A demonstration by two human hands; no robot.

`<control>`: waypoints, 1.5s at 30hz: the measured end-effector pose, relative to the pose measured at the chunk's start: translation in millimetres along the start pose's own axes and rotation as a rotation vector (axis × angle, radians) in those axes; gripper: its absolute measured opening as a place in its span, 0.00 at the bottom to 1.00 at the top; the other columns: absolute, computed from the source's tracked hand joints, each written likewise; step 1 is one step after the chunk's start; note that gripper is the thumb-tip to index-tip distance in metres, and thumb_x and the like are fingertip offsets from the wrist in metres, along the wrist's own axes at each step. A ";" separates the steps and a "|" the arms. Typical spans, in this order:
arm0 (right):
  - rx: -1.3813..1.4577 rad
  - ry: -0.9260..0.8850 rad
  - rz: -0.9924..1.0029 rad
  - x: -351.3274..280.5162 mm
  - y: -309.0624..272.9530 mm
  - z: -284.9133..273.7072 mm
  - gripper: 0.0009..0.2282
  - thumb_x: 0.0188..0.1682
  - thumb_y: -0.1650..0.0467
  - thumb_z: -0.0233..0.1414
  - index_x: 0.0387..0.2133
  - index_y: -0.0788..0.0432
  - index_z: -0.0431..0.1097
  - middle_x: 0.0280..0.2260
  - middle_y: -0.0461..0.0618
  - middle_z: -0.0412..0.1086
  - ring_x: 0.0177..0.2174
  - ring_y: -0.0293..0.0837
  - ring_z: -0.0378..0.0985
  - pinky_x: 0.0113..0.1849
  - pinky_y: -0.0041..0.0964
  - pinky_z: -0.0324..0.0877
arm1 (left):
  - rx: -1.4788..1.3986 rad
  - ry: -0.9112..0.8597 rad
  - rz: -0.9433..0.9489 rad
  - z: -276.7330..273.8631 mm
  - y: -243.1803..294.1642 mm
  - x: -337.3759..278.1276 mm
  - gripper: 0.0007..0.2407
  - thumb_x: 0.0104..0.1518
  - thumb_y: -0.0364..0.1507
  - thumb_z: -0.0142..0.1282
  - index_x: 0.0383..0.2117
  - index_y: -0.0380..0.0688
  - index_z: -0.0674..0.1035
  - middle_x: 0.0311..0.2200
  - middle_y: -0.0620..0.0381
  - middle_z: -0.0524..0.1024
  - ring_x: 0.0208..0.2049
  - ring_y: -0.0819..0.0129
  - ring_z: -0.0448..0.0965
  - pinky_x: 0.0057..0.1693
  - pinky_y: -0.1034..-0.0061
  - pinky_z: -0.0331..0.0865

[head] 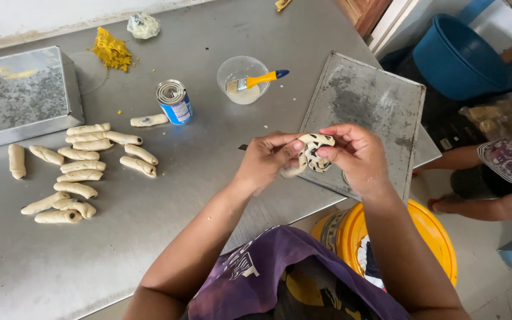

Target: The person rolls dough pieces into long ropes on a metal table, uses a scraper to cut slits into the ropes, and then coils them into circular shapes. The finished dough pieces are placed onto a metal baking tray.

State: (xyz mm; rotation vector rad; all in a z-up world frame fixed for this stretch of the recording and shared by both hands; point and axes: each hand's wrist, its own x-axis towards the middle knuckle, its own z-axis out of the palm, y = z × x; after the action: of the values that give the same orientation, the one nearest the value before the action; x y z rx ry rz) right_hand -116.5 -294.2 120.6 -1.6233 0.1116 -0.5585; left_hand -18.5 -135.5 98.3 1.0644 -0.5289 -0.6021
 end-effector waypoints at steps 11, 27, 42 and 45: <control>0.077 0.124 -0.090 -16.7 11.7 2.5 0.23 0.37 0.79 0.60 0.47 0.68 0.62 0.36 0.59 0.71 0.35 0.42 0.76 0.38 0.31 0.73 | 0.172 -0.034 0.077 8.7 6.0 2.0 0.24 0.42 0.22 0.69 0.49 0.40 0.76 0.31 0.51 0.79 0.31 0.71 0.78 0.40 0.75 0.79; -0.053 -0.035 -0.108 -2.0 -31.2 -16.9 0.20 0.34 0.82 0.60 0.43 0.73 0.68 0.32 0.62 0.74 0.29 0.41 0.76 0.34 0.31 0.74 | 0.368 -0.216 0.158 7.7 34.3 3.8 0.09 0.51 0.24 0.62 0.37 0.38 0.81 0.28 0.47 0.79 0.31 0.66 0.79 0.39 0.71 0.76; -0.248 -0.036 0.115 -5.3 -32.1 -61.4 0.21 0.35 0.78 0.62 0.46 0.65 0.70 0.36 0.52 0.74 0.36 0.34 0.72 0.40 0.27 0.71 | 0.608 -0.369 0.314 60.3 35.3 45.3 0.13 0.45 0.22 0.63 0.38 0.42 0.79 0.25 0.47 0.77 0.27 0.60 0.81 0.36 0.73 0.76; -0.199 0.064 0.161 -15.0 -24.1 -87.7 0.18 0.35 0.78 0.62 0.41 0.64 0.73 0.33 0.50 0.74 0.34 0.32 0.72 0.38 0.26 0.72 | 0.521 -0.522 0.051 55.9 24.5 56.4 0.13 0.50 0.25 0.59 0.42 0.38 0.78 0.30 0.44 0.79 0.31 0.64 0.79 0.39 0.71 0.76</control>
State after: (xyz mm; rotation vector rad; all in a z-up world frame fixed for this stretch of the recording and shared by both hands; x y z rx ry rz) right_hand -172.2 -364.6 141.8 -1.7712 0.3519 -0.4867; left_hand -9.8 -201.0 148.8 1.3799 -1.2125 -0.7198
